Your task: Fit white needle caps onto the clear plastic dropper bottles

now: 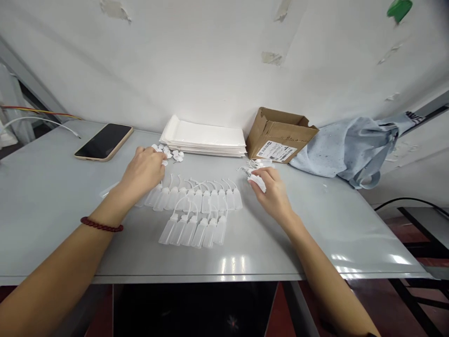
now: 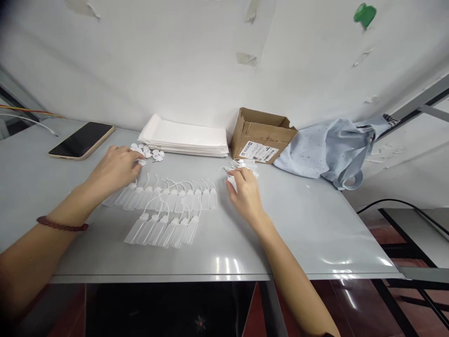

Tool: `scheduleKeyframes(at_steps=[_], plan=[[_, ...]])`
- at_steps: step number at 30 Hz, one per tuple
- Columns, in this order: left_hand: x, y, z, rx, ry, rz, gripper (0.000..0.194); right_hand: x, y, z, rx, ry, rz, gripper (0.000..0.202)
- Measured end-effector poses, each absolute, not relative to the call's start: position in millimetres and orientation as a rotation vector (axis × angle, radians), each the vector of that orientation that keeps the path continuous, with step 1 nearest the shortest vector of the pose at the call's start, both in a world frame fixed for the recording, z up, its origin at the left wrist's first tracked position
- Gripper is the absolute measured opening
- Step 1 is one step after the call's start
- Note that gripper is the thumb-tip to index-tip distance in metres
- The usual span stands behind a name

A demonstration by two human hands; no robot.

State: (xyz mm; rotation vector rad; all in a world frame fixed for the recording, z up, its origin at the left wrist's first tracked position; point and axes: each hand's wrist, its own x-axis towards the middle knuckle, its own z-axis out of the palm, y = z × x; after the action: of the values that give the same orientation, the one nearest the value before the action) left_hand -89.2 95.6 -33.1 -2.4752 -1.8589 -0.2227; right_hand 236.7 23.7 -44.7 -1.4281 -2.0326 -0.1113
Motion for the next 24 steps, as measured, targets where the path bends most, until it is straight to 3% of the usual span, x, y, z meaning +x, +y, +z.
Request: scheduleKeyframes(at_steps=[7,12,16,24], plan=[[-91.5,97.4,-31.8,-2.478,-1.852,-0.135,0.041,223.4,10.3,-29.8,-1.407,-2.089,0.406,0.012],[-93.4,105.0,-37.1,-2.507,-1.832,-0.125,0.042,224.4,6.0,-23.8,-1.467,-2.195,0.731,0.029],[-97.3,112.2,-44.6,-2.464,-1.883,-0.165,0.038,227.7,5.9,-25.4,-1.472,-2.272,0.794,0.052],[-89.9,105.3,-41.3,-2.517,-1.86,-0.302,0.036,226.7,7.7,-27.6,-1.552,-2.288,0.843,0.062]])
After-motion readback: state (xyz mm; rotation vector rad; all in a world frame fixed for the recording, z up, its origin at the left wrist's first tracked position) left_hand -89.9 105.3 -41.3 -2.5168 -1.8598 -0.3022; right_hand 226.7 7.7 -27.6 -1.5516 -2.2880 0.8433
